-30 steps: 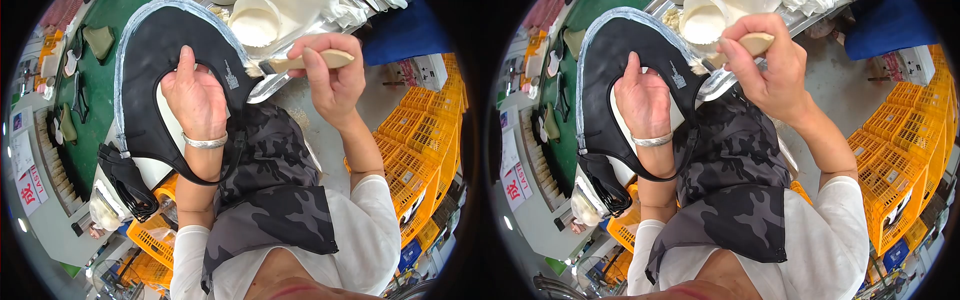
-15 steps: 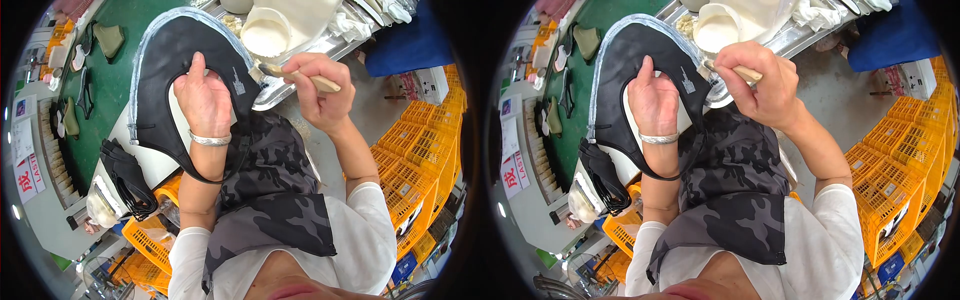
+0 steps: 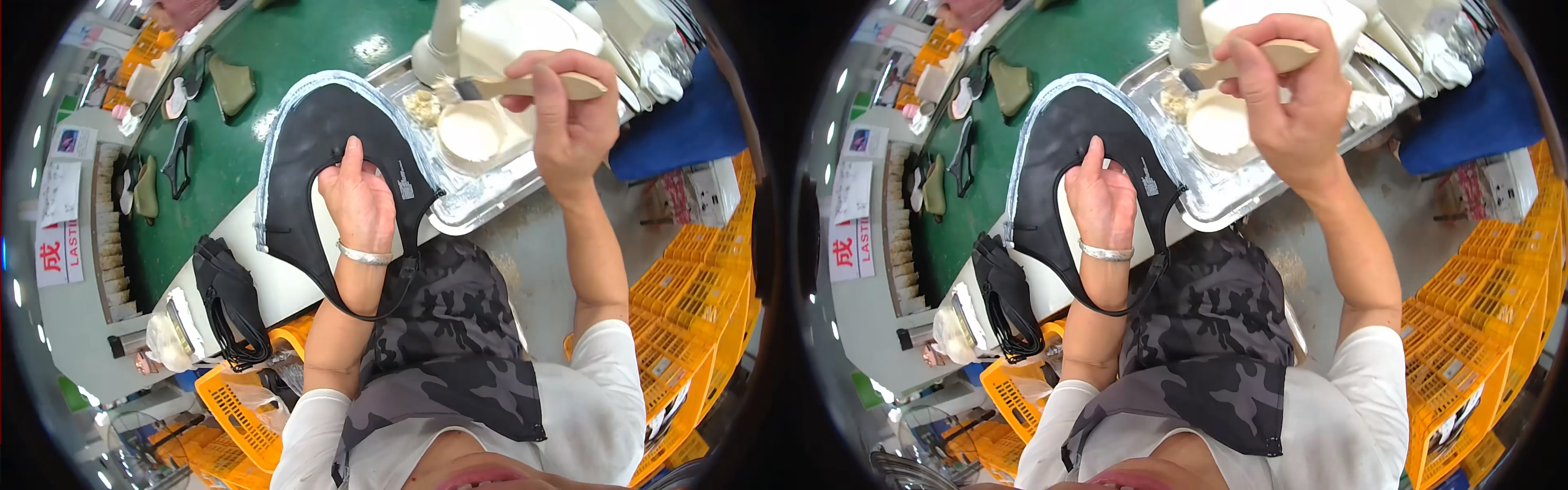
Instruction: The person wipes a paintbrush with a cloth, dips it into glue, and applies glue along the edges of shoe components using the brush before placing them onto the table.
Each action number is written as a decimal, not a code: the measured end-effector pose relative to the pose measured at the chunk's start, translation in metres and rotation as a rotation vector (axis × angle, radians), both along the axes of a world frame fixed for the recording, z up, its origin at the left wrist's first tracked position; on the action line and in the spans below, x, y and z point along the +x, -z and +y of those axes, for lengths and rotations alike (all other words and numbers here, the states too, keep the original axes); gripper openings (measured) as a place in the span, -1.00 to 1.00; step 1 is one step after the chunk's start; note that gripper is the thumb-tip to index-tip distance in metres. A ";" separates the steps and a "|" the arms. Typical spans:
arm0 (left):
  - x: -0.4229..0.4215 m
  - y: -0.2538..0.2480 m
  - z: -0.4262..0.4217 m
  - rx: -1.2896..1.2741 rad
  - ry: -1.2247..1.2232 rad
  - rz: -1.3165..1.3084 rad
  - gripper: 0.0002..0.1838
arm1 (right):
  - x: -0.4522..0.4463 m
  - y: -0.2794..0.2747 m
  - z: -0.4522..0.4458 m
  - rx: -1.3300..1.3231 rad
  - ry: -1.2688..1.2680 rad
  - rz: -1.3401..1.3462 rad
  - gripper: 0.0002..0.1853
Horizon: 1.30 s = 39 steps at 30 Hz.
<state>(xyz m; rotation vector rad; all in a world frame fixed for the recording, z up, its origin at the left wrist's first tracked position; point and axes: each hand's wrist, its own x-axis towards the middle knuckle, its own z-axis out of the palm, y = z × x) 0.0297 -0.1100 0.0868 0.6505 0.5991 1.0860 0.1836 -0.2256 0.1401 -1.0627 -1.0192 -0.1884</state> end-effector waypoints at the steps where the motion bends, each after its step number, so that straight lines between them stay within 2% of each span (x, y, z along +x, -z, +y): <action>1: 0.002 -0.001 0.008 0.026 -0.027 0.021 -0.92 | 0.002 -0.002 0.002 0.001 -0.039 0.030 -0.83; 3: 0.008 -0.006 0.020 0.060 -0.060 0.020 -0.94 | -0.006 -0.007 -0.006 -0.157 -0.044 -0.062 -0.88; 8: 0.021 -0.018 0.030 0.083 -0.108 0.048 -0.98 | -0.031 0.019 -0.003 -0.071 -0.174 0.012 -0.84; 14: 0.028 -0.025 0.031 0.005 -0.102 0.022 -0.97 | -0.028 0.036 -0.004 -0.222 -0.015 -0.119 -0.82; 18: 0.027 -0.027 0.030 -0.021 -0.106 0.019 -0.97 | -0.033 0.043 -0.013 -0.255 -0.003 -0.020 -0.83; 22: 0.028 -0.023 0.032 -0.007 -0.107 0.022 -0.96 | -0.029 0.046 -0.022 -0.282 0.030 -0.068 -0.84; 28: 0.025 0.000 0.042 0.023 -0.122 0.035 -0.92 | -0.014 0.021 -0.026 -0.241 -0.024 0.051 -0.88; 32: 0.020 0.004 0.042 0.025 -0.151 0.006 -0.93 | 0.018 -0.025 -0.010 -0.290 -0.095 0.134 -0.91; 35: 0.021 0.013 0.046 -0.010 -0.241 0.047 -0.96 | 0.065 -0.046 0.012 -0.345 -0.329 0.159 -0.88; 37: 0.019 0.018 0.049 -0.023 -0.256 0.053 -0.95 | 0.085 -0.050 0.023 -0.375 -0.350 0.146 -0.85; 39: 0.009 0.020 0.054 -0.032 -0.254 0.022 -0.95 | 0.086 -0.052 0.027 -0.446 -0.436 0.243 -0.83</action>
